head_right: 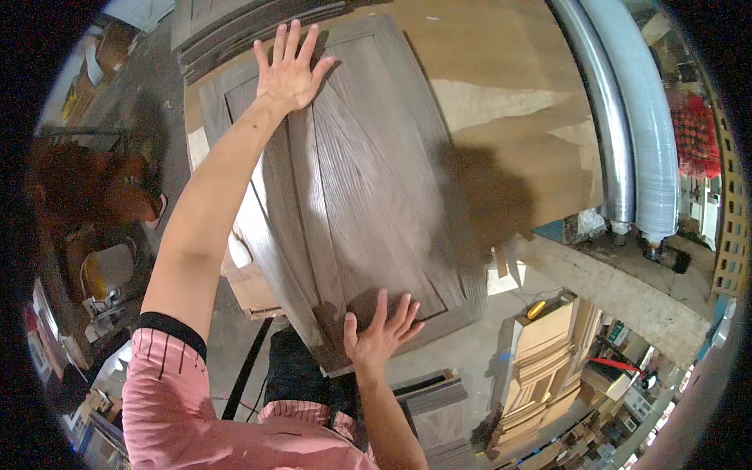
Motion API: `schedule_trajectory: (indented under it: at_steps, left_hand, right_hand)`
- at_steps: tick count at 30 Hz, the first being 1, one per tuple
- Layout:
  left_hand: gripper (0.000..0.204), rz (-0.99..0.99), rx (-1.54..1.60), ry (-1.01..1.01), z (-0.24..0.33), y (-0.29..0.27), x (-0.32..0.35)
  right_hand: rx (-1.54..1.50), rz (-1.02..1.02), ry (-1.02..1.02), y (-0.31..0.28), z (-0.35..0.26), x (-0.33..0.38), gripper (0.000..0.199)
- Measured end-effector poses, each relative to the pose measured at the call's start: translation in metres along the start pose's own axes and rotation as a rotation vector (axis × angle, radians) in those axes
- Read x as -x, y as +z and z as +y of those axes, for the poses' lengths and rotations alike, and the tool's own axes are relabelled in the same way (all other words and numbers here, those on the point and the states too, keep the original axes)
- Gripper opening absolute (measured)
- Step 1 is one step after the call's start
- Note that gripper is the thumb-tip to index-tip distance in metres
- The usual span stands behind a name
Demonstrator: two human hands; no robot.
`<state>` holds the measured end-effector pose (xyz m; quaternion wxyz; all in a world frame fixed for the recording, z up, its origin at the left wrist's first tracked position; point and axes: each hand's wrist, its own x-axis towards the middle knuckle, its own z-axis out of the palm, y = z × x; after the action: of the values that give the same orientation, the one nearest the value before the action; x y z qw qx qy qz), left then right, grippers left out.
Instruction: The person applies adhesive from a tube to a wooden cabinet door panel, aligns a thin wood strip onto the glued area, and presses it down by hand to bond them. The person repeats this process for multiple panels, occasionally wiping the surface with a cloth and moving completed panels to a stack.
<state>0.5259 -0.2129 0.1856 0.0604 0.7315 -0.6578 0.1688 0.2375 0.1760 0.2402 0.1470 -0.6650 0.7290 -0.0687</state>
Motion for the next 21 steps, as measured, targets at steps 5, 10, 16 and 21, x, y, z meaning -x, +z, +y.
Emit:
schedule_trajectory:
  at_steps: [5,10,16,21]
  left_hand:
    - [0.082,-0.062,0.171,0.176,0.047,-0.048,0.089]
    - [0.081,-0.142,0.494,0.336,0.102,-0.125,0.221]
    - [0.086,-0.397,0.583,0.364,0.148,-0.192,0.348]
    - [0.078,-0.405,0.441,0.329,0.154,-0.204,0.377]
  right_hand:
    - [-0.059,0.054,-0.059,0.001,0.008,0.003,0.070]
    - [-0.196,0.111,-0.105,0.000,0.017,0.000,0.077]
    - [-0.624,0.396,-0.119,0.010,0.029,0.005,0.094]
    - [-0.793,0.510,-0.165,0.011,0.027,0.013,0.098]
